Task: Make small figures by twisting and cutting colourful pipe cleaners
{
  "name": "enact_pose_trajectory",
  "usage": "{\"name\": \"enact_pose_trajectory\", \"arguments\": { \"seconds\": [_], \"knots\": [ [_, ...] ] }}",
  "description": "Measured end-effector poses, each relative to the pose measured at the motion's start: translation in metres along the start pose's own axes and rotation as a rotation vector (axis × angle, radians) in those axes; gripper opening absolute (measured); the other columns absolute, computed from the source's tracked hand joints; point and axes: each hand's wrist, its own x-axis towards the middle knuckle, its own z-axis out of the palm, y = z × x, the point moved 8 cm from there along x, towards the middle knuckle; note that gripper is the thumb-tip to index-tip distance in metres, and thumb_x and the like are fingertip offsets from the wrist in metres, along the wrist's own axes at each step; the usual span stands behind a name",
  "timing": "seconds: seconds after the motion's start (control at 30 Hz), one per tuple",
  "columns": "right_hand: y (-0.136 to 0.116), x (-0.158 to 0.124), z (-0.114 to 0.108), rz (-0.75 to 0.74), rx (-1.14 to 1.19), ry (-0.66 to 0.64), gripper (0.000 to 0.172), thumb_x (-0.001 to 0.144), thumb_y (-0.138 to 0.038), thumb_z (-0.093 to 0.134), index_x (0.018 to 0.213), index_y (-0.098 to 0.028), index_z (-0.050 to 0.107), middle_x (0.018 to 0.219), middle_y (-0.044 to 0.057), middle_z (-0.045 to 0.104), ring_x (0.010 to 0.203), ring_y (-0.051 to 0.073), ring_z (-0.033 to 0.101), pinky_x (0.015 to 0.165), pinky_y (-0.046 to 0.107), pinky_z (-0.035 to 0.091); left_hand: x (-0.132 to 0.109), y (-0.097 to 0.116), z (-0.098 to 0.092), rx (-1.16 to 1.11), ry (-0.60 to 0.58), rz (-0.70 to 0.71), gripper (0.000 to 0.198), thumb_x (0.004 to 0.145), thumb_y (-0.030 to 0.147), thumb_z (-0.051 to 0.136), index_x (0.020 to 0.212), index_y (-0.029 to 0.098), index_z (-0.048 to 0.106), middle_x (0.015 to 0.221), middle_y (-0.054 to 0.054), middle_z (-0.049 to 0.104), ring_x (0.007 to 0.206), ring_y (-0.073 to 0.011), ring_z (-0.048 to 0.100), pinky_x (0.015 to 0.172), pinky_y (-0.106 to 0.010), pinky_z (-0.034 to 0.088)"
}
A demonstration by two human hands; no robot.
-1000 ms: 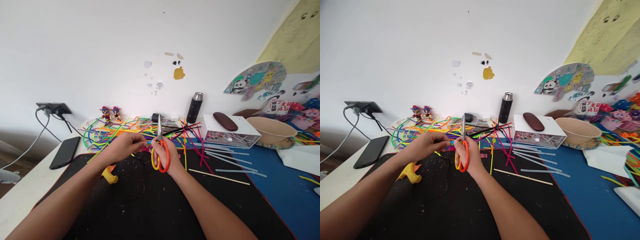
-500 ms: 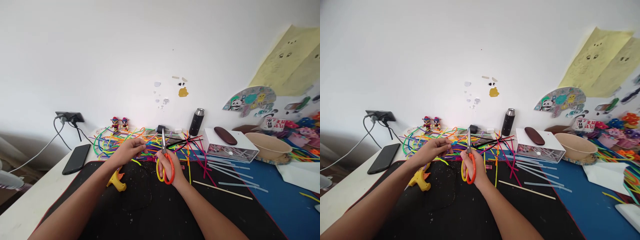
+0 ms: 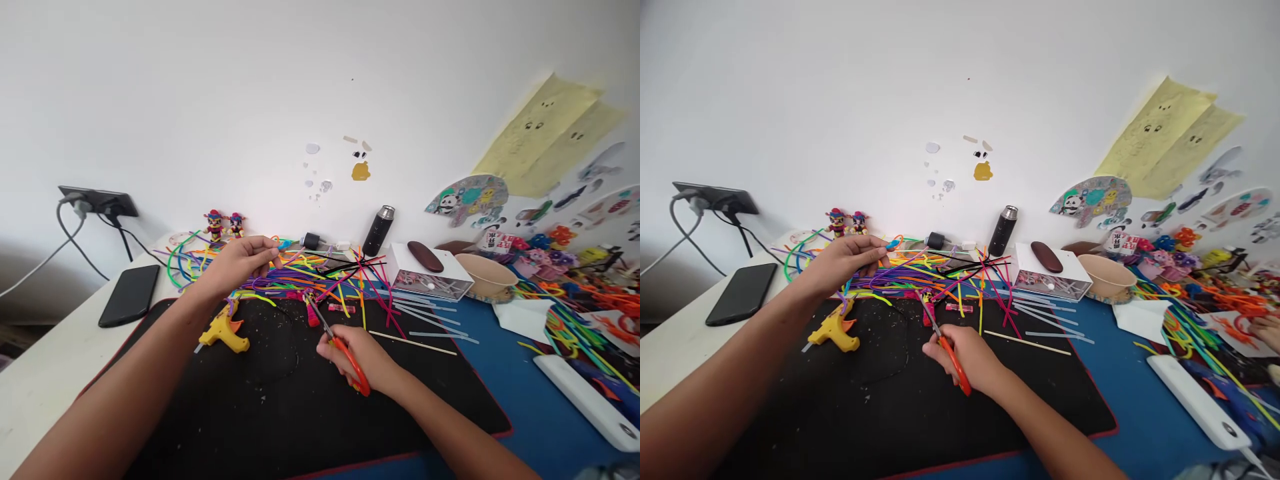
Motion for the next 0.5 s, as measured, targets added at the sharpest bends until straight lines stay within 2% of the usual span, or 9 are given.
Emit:
{"name": "enact_pose_trajectory", "arguments": {
  "seconds": [0.1, 0.17, 0.27, 0.37, 0.5],
  "knots": [
    [-0.008, -0.019, -0.003, -0.037, -0.356, -0.005, 0.030, 0.093, -0.051, 0.071, 0.095, -0.022, 0.071, 0.067, 0.000, 0.066, 0.057, 0.016, 0.062, 0.057, 0.025, 0.041, -0.004, 0.008, 0.003, -0.007, -0.008, 0.016, 0.028, 0.086, 0.045, 0.076, 0.085, 0.018, 0.071, 0.073, -0.003, 0.074, 0.053, -0.0105, 0.054, 0.049, -0.022, 0.042],
    [-0.014, -0.025, -0.005, -0.044, -0.516, 0.004, 0.032, 0.091, -0.053, 0.073, 0.093, -0.021, 0.074, 0.076, 0.004, 0.072, 0.068, 0.020, 0.068, 0.063, 0.026, 0.041, -0.006, 0.013, 0.007, -0.017, -0.028, 0.028, 0.030, 0.085, 0.048, 0.077, 0.086, 0.018, 0.071, 0.074, -0.004, 0.075, 0.052, -0.0105, 0.053, 0.050, -0.022, 0.043],
    [-0.013, -0.026, -0.005, -0.006, -0.640, 0.009, 0.038, 0.094, -0.058, 0.069, 0.095, -0.021, 0.075, 0.085, 0.008, 0.075, 0.077, 0.024, 0.071, 0.064, 0.027, 0.039, -0.010, 0.020, 0.009, -0.006, -0.049, 0.041, 0.030, 0.085, 0.048, 0.076, 0.085, 0.018, 0.072, 0.071, -0.003, 0.074, 0.050, -0.0099, 0.051, 0.049, -0.022, 0.042],
    [-0.011, -0.022, -0.004, 0.018, -0.746, 0.013, 0.041, 0.094, -0.061, 0.067, 0.095, -0.021, 0.074, 0.087, 0.010, 0.075, 0.080, 0.027, 0.073, 0.062, 0.028, 0.037, -0.013, 0.023, 0.003, 0.020, -0.033, 0.059, 0.027, 0.087, 0.045, 0.075, 0.083, 0.018, 0.072, 0.070, -0.003, 0.073, 0.051, -0.0099, 0.052, 0.049, -0.022, 0.042],
    [-0.014, -0.022, -0.002, 0.014, -0.837, -0.042, 0.049, 0.089, -0.065, 0.072, 0.113, -0.022, 0.075, 0.095, 0.011, 0.077, 0.088, 0.031, 0.074, 0.064, 0.030, 0.038, -0.012, 0.022, -0.009, 0.031, 0.001, 0.100, 0.026, 0.090, 0.045, 0.073, 0.088, 0.019, 0.074, 0.075, -0.004, 0.075, 0.054, -0.0112, 0.054, 0.051, -0.023, 0.044]
  ]
}}
